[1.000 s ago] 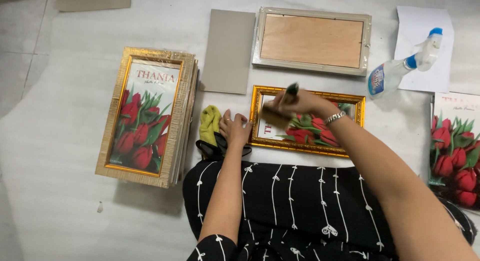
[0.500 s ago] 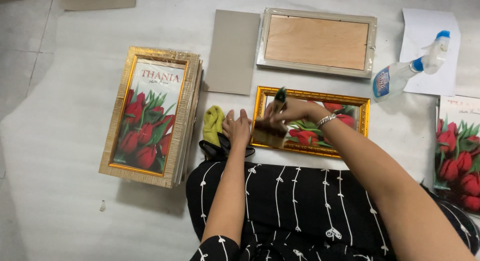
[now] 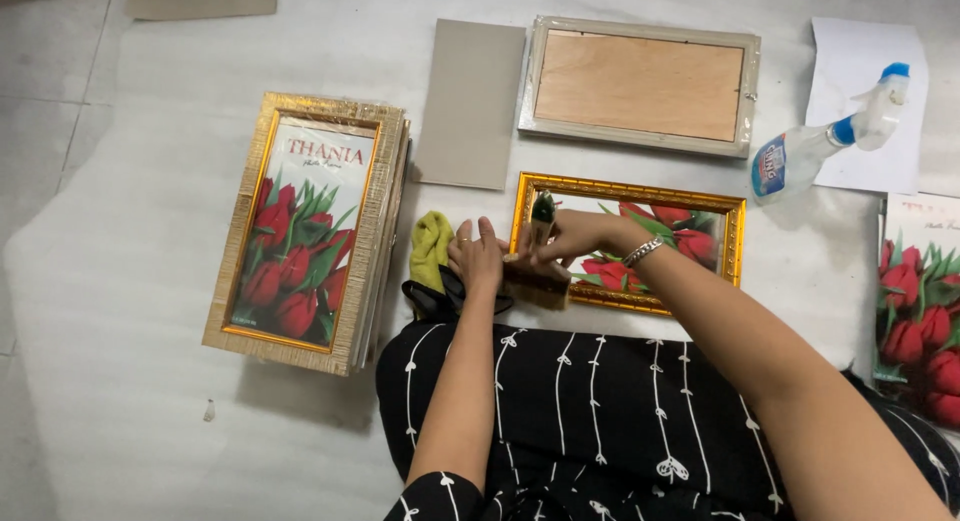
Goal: Cleaning and dusting picture frames using a brush, spray cleaner, and cloth
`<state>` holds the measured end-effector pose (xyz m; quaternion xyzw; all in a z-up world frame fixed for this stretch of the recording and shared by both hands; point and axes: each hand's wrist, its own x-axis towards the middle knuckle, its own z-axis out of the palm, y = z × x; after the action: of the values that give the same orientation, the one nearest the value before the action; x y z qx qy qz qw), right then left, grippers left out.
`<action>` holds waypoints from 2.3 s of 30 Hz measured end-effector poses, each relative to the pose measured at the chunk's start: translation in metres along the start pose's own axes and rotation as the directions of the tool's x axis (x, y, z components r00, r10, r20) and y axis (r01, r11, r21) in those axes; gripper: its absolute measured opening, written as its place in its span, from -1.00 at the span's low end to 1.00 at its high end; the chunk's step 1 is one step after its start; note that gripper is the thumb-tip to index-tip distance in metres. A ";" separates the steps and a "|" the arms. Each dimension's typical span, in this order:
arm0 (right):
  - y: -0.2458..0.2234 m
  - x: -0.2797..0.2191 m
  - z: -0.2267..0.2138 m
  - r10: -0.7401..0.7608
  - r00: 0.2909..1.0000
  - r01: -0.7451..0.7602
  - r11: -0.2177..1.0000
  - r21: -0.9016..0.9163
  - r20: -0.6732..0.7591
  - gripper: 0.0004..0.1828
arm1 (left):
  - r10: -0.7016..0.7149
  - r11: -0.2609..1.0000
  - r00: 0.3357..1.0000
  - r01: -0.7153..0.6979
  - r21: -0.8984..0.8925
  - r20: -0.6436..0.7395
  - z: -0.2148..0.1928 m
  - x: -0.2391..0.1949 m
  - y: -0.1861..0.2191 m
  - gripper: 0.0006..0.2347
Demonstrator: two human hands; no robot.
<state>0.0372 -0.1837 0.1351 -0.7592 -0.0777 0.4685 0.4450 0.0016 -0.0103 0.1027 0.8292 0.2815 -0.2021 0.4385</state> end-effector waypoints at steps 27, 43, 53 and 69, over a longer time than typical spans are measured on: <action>0.167 -0.095 -0.064 0.246 0.394 0.252 0.898 0.361 -0.886 -0.65 | 0.101 0.982 0.995 -0.103 0.161 0.021 0.019 0.030 -0.035 -0.36; 0.099 -0.075 0.019 -0.177 0.350 -0.484 0.806 -0.339 -0.920 -0.56 | 0.100 0.988 0.995 -0.102 0.118 0.018 0.015 0.020 -0.029 -0.35; 0.022 0.011 0.037 -0.128 0.548 0.288 0.957 0.042 -0.827 -0.78 | 0.048 0.999 0.999 -0.048 -0.018 -0.006 0.003 0.003 -0.010 -0.37; 0.152 -0.173 0.031 0.362 0.282 -0.071 0.931 0.357 -0.888 -0.70 | 0.097 0.988 0.995 -0.097 0.121 0.004 0.017 0.026 -0.032 -0.40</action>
<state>-0.1274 -0.3474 0.1271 -0.8289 0.3606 -0.0016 0.4277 -0.0005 -0.0026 0.0591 0.8671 0.2284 -0.1966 0.3966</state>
